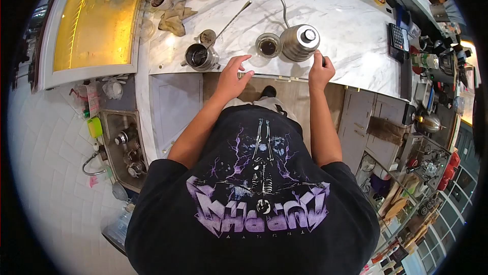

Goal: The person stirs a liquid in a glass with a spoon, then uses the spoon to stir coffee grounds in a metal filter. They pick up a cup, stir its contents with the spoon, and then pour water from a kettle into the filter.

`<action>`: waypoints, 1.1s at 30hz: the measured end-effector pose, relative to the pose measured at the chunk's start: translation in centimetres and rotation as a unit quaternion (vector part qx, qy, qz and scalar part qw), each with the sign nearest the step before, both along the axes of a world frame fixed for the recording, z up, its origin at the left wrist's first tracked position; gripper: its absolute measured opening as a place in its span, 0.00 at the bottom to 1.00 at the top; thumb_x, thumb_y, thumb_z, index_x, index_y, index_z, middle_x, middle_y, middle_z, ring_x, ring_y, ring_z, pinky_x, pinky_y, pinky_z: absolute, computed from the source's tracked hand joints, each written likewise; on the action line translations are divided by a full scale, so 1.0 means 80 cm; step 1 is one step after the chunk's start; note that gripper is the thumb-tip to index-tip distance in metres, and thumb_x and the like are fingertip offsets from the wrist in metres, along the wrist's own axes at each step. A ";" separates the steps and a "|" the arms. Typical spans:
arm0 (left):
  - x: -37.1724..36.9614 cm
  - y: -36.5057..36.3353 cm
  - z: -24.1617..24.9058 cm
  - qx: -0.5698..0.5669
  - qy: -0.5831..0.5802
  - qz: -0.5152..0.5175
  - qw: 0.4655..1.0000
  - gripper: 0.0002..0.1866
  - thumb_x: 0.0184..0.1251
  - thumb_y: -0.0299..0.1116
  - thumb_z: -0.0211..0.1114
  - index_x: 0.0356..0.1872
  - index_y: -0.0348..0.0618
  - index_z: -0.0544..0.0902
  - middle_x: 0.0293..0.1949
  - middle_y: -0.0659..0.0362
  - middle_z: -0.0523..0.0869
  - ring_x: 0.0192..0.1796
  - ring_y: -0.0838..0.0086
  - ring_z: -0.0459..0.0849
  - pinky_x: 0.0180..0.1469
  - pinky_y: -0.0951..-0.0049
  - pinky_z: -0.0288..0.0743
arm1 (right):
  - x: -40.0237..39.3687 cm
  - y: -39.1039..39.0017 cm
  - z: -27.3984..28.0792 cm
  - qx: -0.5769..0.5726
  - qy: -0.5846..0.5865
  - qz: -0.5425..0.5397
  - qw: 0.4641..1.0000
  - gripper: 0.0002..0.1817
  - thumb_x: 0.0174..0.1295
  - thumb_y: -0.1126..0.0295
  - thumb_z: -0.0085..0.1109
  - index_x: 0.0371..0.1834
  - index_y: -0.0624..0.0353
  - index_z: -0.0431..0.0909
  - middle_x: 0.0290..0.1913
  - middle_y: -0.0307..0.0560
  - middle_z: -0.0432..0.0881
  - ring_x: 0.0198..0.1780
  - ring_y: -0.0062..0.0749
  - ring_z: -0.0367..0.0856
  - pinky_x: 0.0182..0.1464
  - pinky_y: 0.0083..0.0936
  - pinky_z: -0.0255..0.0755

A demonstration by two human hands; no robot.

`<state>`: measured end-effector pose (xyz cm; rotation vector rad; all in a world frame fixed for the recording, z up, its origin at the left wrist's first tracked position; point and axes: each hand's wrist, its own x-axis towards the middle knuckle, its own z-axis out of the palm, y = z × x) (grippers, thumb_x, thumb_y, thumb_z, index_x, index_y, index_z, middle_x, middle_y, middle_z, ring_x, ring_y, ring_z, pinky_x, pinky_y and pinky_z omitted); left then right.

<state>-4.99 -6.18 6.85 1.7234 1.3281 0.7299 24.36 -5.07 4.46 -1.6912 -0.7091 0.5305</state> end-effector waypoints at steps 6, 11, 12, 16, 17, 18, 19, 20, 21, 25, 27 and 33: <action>-0.026 -0.001 0.021 -0.039 -0.023 -0.052 0.998 0.28 0.68 0.35 0.73 0.68 0.45 0.80 0.60 0.55 0.85 0.50 0.68 0.85 0.52 0.66 0.80 | -0.003 -0.004 0.016 0.025 -0.247 -0.086 0.965 0.17 0.70 0.60 0.70 0.42 0.65 0.81 0.31 0.41 0.79 0.33 0.28 0.73 0.43 0.30 0.73; -0.065 -0.008 0.015 -0.037 -0.042 -0.110 0.992 0.26 0.69 0.36 0.73 0.68 0.45 0.81 0.57 0.54 0.87 0.51 0.67 0.86 0.53 0.66 0.80 | -0.059 -0.011 0.090 0.064 -0.341 -0.088 0.934 0.26 0.71 0.62 0.69 0.64 0.66 0.74 0.36 0.43 0.81 0.36 0.34 0.78 0.49 0.35 0.76; -0.072 -0.009 0.018 -0.041 -0.048 -0.120 0.991 0.26 0.69 0.36 0.72 0.68 0.44 0.81 0.57 0.54 0.87 0.51 0.66 0.86 0.53 0.66 0.80 | -0.079 -0.005 0.104 0.086 -0.268 0.020 0.959 0.28 0.71 0.62 0.70 0.66 0.67 0.72 0.35 0.42 0.79 0.36 0.31 0.77 0.48 0.32 0.75; -0.102 -0.009 0.015 -0.053 -0.047 -0.140 0.988 0.26 0.70 0.35 0.72 0.68 0.43 0.80 0.57 0.53 0.87 0.51 0.65 0.86 0.56 0.65 0.80 | -0.177 0.036 0.147 0.034 0.042 0.251 0.966 0.34 0.70 0.62 0.72 0.72 0.68 0.68 0.33 0.36 0.78 0.36 0.19 0.75 0.42 0.20 0.71; -0.108 -0.010 0.013 -0.054 -0.048 -0.143 0.987 0.26 0.70 0.35 0.72 0.68 0.43 0.80 0.57 0.53 0.87 0.51 0.65 0.86 0.56 0.65 0.80 | -0.195 0.048 0.148 0.001 0.081 0.280 0.957 0.36 0.70 0.60 0.72 0.74 0.68 0.67 0.32 0.35 0.77 0.36 0.16 0.74 0.41 0.18 0.70; -0.114 -0.011 0.010 -0.056 -0.057 -0.152 0.985 0.26 0.70 0.35 0.72 0.68 0.42 0.80 0.57 0.52 0.87 0.51 0.65 0.86 0.57 0.64 0.80 | -0.209 0.060 0.144 0.000 0.080 0.278 0.957 0.36 0.70 0.60 0.72 0.74 0.68 0.67 0.32 0.35 0.77 0.36 0.16 0.74 0.41 0.18 0.70; -0.119 -0.012 0.008 -0.057 -0.066 -0.159 0.983 0.27 0.70 0.35 0.72 0.68 0.42 0.80 0.57 0.52 0.87 0.51 0.65 0.86 0.58 0.63 0.80 | -0.221 0.072 0.139 -0.038 0.092 0.306 0.947 0.32 0.72 0.58 0.70 0.71 0.68 0.71 0.32 0.34 0.77 0.35 0.16 0.73 0.40 0.18 0.69; -0.123 -0.012 0.007 -0.057 -0.066 -0.160 0.983 0.27 0.70 0.35 0.72 0.68 0.42 0.80 0.57 0.52 0.87 0.51 0.65 0.86 0.58 0.63 0.80 | -0.230 0.079 0.136 -0.075 0.105 0.333 0.934 0.29 0.73 0.57 0.67 0.69 0.67 0.75 0.31 0.34 0.77 0.35 0.16 0.73 0.39 0.18 0.69; -0.127 -0.013 0.006 -0.065 -0.066 -0.174 0.980 0.27 0.70 0.35 0.72 0.68 0.42 0.80 0.57 0.51 0.87 0.51 0.65 0.86 0.58 0.63 0.80 | -0.236 0.082 0.133 -0.075 0.105 0.333 0.934 0.29 0.73 0.57 0.67 0.69 0.67 0.75 0.31 0.34 0.77 0.35 0.16 0.73 0.39 0.18 0.69; -0.155 -0.014 0.002 -0.071 -0.051 -0.177 0.980 0.27 0.70 0.35 0.72 0.69 0.42 0.80 0.57 0.50 0.88 0.51 0.64 0.86 0.59 0.62 0.79 | -0.270 0.074 0.136 -0.024 0.096 0.377 0.921 0.17 0.81 0.62 0.55 0.46 0.65 0.88 0.31 0.31 0.77 0.34 0.16 0.70 0.40 0.19 0.68; -0.162 -0.012 0.001 -0.075 -0.054 -0.178 0.980 0.27 0.70 0.34 0.72 0.69 0.43 0.80 0.56 0.50 0.88 0.51 0.64 0.86 0.59 0.62 0.79 | -0.273 0.062 0.154 -0.032 0.069 0.386 0.920 0.17 0.82 0.62 0.54 0.47 0.65 0.87 0.33 0.33 0.79 0.36 0.16 0.73 0.43 0.20 0.71; -0.159 -0.006 -0.006 -0.084 -0.057 -0.185 0.978 0.26 0.71 0.35 0.71 0.69 0.45 0.80 0.55 0.51 0.88 0.52 0.66 0.86 0.59 0.64 0.79 | -0.242 0.023 0.208 0.009 0.005 0.344 0.939 0.18 0.82 0.65 0.52 0.45 0.69 0.87 0.35 0.41 0.85 0.39 0.22 0.81 0.46 0.24 0.76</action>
